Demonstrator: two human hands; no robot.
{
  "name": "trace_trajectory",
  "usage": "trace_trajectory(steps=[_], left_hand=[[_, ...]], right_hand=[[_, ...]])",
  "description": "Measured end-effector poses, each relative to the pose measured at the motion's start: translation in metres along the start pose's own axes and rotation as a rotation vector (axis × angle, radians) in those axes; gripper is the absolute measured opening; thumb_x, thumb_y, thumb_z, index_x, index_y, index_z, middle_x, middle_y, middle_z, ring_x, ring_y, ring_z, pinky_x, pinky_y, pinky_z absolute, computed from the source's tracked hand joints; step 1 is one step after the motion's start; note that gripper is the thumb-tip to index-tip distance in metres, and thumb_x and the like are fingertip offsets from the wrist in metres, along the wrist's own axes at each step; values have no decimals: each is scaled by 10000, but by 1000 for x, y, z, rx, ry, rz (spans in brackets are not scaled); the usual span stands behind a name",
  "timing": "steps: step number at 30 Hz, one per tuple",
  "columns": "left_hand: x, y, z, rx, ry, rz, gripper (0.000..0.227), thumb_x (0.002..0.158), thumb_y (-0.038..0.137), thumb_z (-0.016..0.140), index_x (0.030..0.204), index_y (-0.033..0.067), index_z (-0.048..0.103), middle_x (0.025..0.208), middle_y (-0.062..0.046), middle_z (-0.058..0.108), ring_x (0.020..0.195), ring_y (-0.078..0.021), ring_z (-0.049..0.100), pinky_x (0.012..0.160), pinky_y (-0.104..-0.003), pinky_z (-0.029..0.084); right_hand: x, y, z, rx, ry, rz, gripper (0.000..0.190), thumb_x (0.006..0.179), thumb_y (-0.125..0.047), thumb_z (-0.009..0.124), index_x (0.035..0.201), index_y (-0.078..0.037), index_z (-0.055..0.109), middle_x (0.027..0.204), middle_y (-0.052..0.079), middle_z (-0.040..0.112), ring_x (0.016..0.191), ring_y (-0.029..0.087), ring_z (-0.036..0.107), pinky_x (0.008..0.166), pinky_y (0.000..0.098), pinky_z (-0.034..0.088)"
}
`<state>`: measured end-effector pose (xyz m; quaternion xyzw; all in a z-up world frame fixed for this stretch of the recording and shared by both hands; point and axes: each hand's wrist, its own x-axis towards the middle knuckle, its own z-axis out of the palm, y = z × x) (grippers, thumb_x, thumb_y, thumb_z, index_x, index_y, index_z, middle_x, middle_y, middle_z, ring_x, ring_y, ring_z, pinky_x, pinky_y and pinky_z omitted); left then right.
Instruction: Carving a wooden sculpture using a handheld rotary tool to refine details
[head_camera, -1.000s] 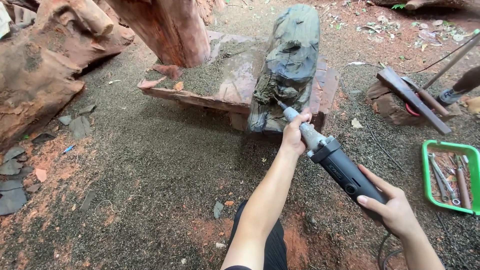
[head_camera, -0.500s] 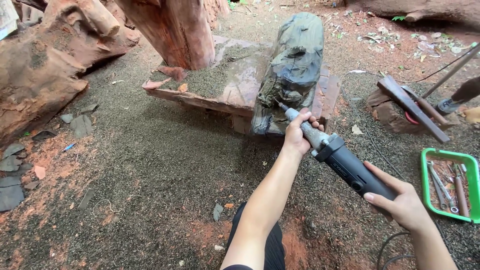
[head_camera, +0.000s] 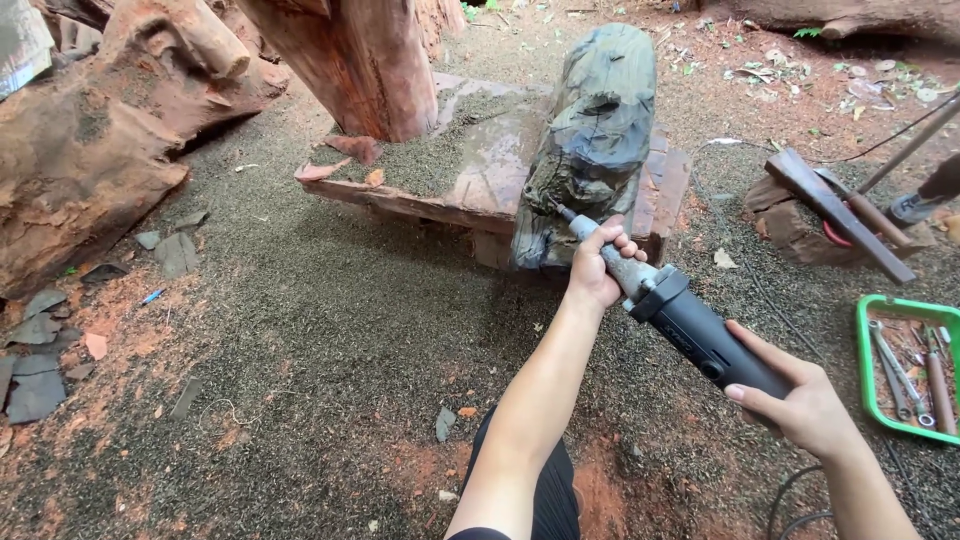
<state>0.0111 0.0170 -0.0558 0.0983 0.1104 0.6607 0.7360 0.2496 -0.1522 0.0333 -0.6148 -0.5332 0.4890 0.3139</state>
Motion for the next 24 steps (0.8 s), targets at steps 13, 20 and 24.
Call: trace_trajectory(steps=[13, 20, 24], left_hand=[[5, 7, -9, 12, -39, -18, 518, 893, 109, 609, 1359, -55, 452, 720, -18, 515, 646, -133, 524, 686, -342, 525], [7, 14, -16, 10, -64, -14, 549, 871, 98, 598, 1362, -100, 452, 736, -25, 529, 646, -128, 526, 671, -329, 541], [10, 17, -21, -26, -102, -44, 621, 877, 135, 596, 1393, -153, 406, 719, -19, 517, 638, -125, 520, 695, -333, 534]], right_hand=[[10, 26, 13, -120, -12, -106, 970, 607, -27, 806, 1506, -282, 549, 1207, 253, 751, 577, 291, 701, 470, 357, 525], [13, 32, 24, -114, -10, -125, 956, 626, 1, 799, 1512, -253, 545, 1233, 244, 743, 641, 293, 748, 528, 357, 580], [14, 34, 31, -221, -6, -109, 975, 626, -154, 824, 1531, -312, 501, 1265, 217, 744, 725, 289, 784, 550, 357, 571]])
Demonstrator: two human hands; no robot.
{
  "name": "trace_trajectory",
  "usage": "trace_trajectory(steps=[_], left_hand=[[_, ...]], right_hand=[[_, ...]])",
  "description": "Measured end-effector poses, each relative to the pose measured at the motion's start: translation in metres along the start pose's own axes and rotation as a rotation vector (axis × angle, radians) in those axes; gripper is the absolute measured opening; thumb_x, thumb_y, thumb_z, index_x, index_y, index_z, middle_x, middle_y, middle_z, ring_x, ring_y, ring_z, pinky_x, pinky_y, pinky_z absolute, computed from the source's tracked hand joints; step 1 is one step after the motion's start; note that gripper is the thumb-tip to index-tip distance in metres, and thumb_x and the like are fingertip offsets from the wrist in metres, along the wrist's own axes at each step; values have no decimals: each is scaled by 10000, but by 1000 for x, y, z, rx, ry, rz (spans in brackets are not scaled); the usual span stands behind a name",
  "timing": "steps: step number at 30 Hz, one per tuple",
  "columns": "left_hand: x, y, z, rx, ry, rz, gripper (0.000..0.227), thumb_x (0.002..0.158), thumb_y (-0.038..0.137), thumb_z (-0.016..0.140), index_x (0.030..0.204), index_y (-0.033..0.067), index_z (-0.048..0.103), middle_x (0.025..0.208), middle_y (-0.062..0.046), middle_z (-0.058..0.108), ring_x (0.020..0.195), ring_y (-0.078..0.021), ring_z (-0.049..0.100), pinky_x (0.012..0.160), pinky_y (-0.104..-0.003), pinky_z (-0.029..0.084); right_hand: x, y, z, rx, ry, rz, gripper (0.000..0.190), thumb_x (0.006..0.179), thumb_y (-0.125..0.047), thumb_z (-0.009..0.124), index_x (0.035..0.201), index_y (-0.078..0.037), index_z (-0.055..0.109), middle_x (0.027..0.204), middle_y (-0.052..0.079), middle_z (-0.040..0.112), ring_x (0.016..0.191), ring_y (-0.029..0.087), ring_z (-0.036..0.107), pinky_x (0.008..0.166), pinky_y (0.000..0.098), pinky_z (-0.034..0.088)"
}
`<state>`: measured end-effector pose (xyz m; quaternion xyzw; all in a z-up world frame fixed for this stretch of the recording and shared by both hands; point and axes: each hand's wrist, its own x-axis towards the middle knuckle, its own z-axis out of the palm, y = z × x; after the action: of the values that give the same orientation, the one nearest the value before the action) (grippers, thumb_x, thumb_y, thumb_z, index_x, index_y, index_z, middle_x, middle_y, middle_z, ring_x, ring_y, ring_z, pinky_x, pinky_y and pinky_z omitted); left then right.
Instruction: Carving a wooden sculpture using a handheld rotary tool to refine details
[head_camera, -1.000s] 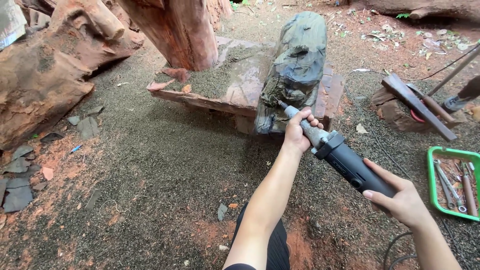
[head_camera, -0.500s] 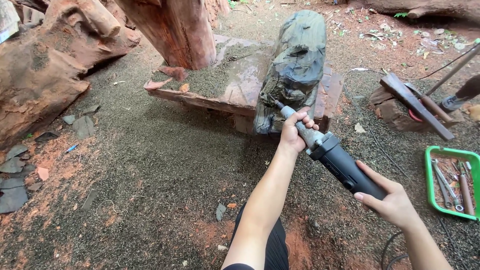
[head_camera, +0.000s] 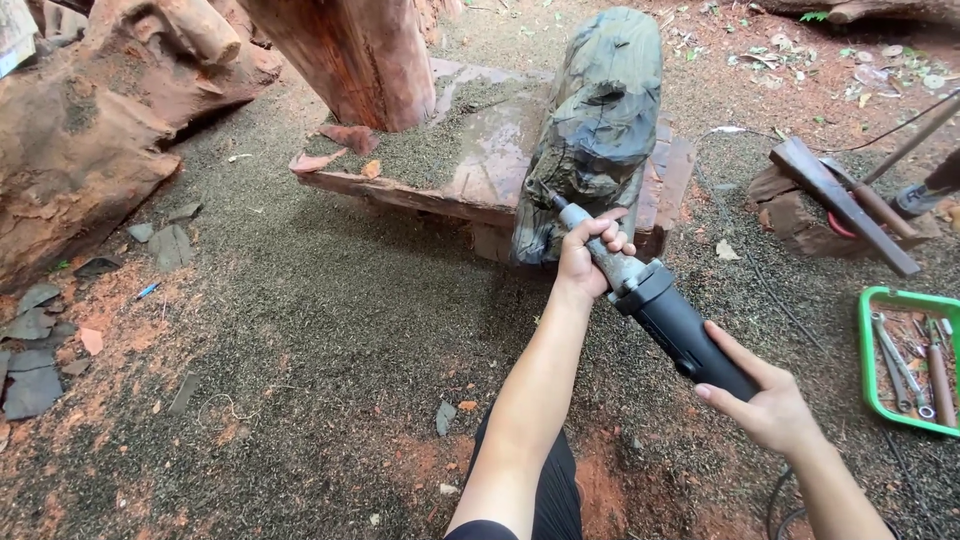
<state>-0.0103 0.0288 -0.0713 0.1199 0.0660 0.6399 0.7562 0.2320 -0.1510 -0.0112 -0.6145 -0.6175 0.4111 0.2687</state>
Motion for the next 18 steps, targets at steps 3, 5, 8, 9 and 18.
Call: trace_trajectory(steps=[3, 5, 8, 9, 18], left_hand=[[-2, 5, 15, 59, -6, -21, 428, 892, 122, 627, 1242, -90, 505, 717, -13, 544, 635, -123, 542, 673, -328, 540], [-7, 8, 27, 93, 4, -35, 298, 894, 103, 645, 1140, -38, 554, 700, -2, 556, 618, -115, 553, 642, -316, 542], [-10, 10, 33, 183, 15, -52, 89, 867, 111, 684, 855, 80, 601, 668, -15, 581, 609, -124, 582, 619, -322, 541], [-9, 9, 30, 169, -2, -52, 100, 864, 99, 674, 918, 64, 597, 685, -23, 577, 620, -132, 582, 626, -324, 538], [-13, 4, 21, 139, 39, -63, 738, 845, 75, 656, 1475, -67, 297, 701, -50, 553, 609, -158, 576, 635, -341, 533]], right_hand=[[-3, 8, 16, 32, 6, -28, 992, 646, -174, 802, 1561, -296, 437, 1244, 256, 731, 638, 275, 773, 469, 332, 556], [-5, 16, 27, 70, 9, -52, 1002, 654, -157, 791, 1572, -275, 406, 1244, 286, 713, 548, 267, 755, 409, 311, 537], [-8, 25, 38, 122, 22, -126, 985, 691, -89, 768, 1588, -189, 376, 1213, 282, 725, 628, 267, 799, 470, 309, 618], [-9, 25, 39, 130, 34, -119, 979, 687, -78, 778, 1582, -173, 393, 1203, 277, 730, 621, 259, 785, 473, 307, 599], [-11, 29, 37, 96, 37, -128, 979, 675, -84, 778, 1576, -167, 404, 1214, 278, 726, 573, 245, 764, 437, 300, 566]])
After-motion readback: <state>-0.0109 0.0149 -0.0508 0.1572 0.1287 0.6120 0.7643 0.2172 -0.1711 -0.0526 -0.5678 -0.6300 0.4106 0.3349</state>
